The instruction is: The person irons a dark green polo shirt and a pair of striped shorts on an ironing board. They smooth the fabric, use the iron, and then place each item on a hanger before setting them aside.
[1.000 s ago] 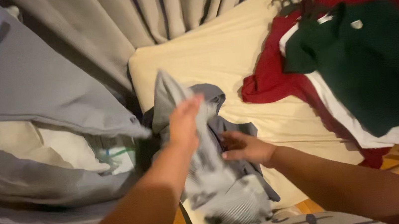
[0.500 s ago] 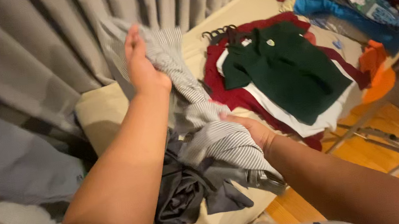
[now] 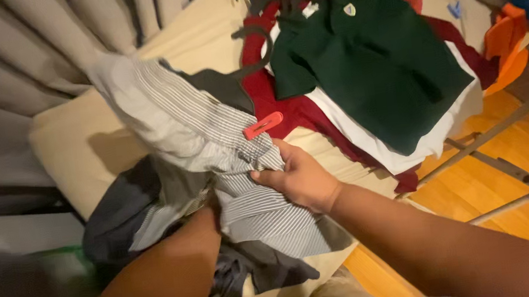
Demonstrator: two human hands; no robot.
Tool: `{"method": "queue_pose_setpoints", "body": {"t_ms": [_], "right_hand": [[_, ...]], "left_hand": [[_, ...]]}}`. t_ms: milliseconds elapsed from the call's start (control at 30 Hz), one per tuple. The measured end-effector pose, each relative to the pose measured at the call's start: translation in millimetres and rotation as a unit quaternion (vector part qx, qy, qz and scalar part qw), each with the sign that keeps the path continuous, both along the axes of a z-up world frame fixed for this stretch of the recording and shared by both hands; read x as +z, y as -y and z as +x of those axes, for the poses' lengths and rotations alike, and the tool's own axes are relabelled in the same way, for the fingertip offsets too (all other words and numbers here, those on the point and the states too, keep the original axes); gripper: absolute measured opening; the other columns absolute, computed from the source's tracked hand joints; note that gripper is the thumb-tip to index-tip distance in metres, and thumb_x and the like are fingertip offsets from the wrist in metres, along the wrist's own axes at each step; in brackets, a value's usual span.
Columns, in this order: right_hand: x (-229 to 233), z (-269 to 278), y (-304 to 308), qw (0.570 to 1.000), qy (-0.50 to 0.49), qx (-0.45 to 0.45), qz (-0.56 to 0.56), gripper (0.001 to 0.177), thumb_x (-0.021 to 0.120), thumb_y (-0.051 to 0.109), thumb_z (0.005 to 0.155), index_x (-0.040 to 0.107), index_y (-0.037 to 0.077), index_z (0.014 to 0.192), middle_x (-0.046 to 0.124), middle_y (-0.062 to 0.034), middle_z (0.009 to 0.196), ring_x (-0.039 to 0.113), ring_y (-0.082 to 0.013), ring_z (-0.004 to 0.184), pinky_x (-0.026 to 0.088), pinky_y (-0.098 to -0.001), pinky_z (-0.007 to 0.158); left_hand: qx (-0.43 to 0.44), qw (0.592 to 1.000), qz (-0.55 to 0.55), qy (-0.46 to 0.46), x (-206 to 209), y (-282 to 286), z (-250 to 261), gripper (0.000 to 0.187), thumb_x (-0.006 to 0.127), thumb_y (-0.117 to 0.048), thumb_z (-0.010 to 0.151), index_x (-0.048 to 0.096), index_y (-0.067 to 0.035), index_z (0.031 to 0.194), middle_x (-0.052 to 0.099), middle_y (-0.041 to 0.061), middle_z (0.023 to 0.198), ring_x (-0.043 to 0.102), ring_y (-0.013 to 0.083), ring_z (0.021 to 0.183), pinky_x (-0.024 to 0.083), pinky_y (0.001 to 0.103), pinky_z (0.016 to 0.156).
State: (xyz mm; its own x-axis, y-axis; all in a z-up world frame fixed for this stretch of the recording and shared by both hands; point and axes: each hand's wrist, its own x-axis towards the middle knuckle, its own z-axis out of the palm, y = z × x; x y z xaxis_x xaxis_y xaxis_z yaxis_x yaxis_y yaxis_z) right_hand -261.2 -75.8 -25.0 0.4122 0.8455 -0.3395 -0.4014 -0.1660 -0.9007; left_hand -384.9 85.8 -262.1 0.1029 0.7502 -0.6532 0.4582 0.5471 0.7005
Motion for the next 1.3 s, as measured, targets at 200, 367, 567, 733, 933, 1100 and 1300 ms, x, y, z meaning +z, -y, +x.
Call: {"method": "queue_pose_setpoints", "body": {"t_ms": [200, 367, 567, 733, 933, 1100, 1300], "right_hand": [[-35.7, 47.7, -13.6, 0.999, -0.029, -0.018, -0.006, 0.047, 0.069, 0.0, 0.093, 0.055, 0.003, 0.138, 0.07, -0.0042, 0.112, 0.066, -0.0119, 0.099, 0.055, -0.029, 0.087], [-65.8, 75.7, -8.4, 0.998, -0.041, 0.02, -0.032, 0.048, 0.068, 0.001, 0.092, 0.056, 0.005, 0.139, 0.072, -0.0035, 0.112, 0.068, -0.0125, 0.098, 0.057, -0.0292, 0.086], [-84.3, 58.7, 11.6, 0.991, 0.017, 0.047, -0.122, 0.046, 0.072, 0.007, 0.092, 0.059, 0.005, 0.136, 0.071, -0.0046, 0.103, 0.066, -0.0109, 0.091, 0.056, -0.0282, 0.083], [-72.1, 15.9, 12.8, 0.961, 0.116, 0.165, -0.187, 0.054, 0.075, 0.015, 0.091, 0.052, 0.005, 0.139, 0.068, -0.0085, 0.098, 0.062, -0.0159, 0.087, 0.054, -0.0317, 0.081], [-52.3, -39.2, 19.0, 0.99, 0.004, 0.115, -0.077, 0.044, 0.071, 0.008, 0.09, 0.058, 0.004, 0.132, 0.073, -0.0029, 0.104, 0.067, -0.0112, 0.092, 0.056, -0.0291, 0.084], [-26.4, -89.1, 32.4, 0.996, -0.047, 0.072, -0.014, 0.039, 0.069, 0.003, 0.091, 0.06, 0.002, 0.129, 0.072, -0.0025, 0.106, 0.067, -0.0107, 0.094, 0.055, -0.0287, 0.085], [20.5, -163.3, 56.5, 0.987, 0.009, 0.129, -0.101, 0.04, 0.072, 0.005, 0.094, 0.064, 0.004, 0.133, 0.063, -0.0092, 0.098, 0.052, -0.0199, 0.081, 0.043, -0.0356, 0.072]], "left_hand": [[0.014, 0.999, -0.036, -0.032, -44.5, 26.8, -12.2, 0.051, 0.053, -0.036, 0.106, 0.045, -0.005, 0.145, 0.054, 0.013, 0.139, 0.057, 0.0267, 0.122, 0.046, 0.042, 0.102], [0.023, 0.998, -0.047, -0.032, -61.2, 47.4, -14.3, 0.051, 0.054, -0.037, 0.105, 0.046, -0.005, 0.144, 0.055, 0.013, 0.136, 0.058, 0.0265, 0.118, 0.047, 0.042, 0.098], [0.024, 0.998, -0.044, -0.043, -62.0, 55.6, -26.8, 0.05, 0.055, -0.038, 0.104, 0.047, -0.006, 0.142, 0.056, 0.012, 0.133, 0.059, 0.0262, 0.114, 0.048, 0.042, 0.094], [0.017, 0.995, -0.06, -0.079, -45.3, 78.1, -77.8, 0.05, 0.056, -0.039, 0.103, 0.047, -0.007, 0.141, 0.056, 0.012, 0.13, 0.06, 0.0259, 0.111, 0.049, 0.043, 0.09], [-0.024, 0.995, -0.061, -0.07, -23.3, 85.0, -125.7, 0.05, 0.057, -0.04, 0.102, 0.048, -0.007, 0.139, 0.057, 0.012, 0.127, 0.061, 0.0256, 0.107, 0.05, 0.043, 0.086], [-0.11, 0.99, -0.07, -0.047, 5.2, 108.1, -156.5, 0.05, 0.058, -0.04, 0.101, 0.049, -0.008, 0.138, 0.058, 0.011, 0.124, 0.062, 0.0254, 0.104, 0.051, 0.043, 0.083], [-0.235, 0.967, -0.091, -0.03, 39.5, 136.2, -208.5, 0.05, 0.059, -0.041, 0.1, 0.05, -0.008, 0.136, 0.059, 0.011, 0.12, 0.064, 0.0251, 0.099, 0.052, 0.043, 0.079]]}}
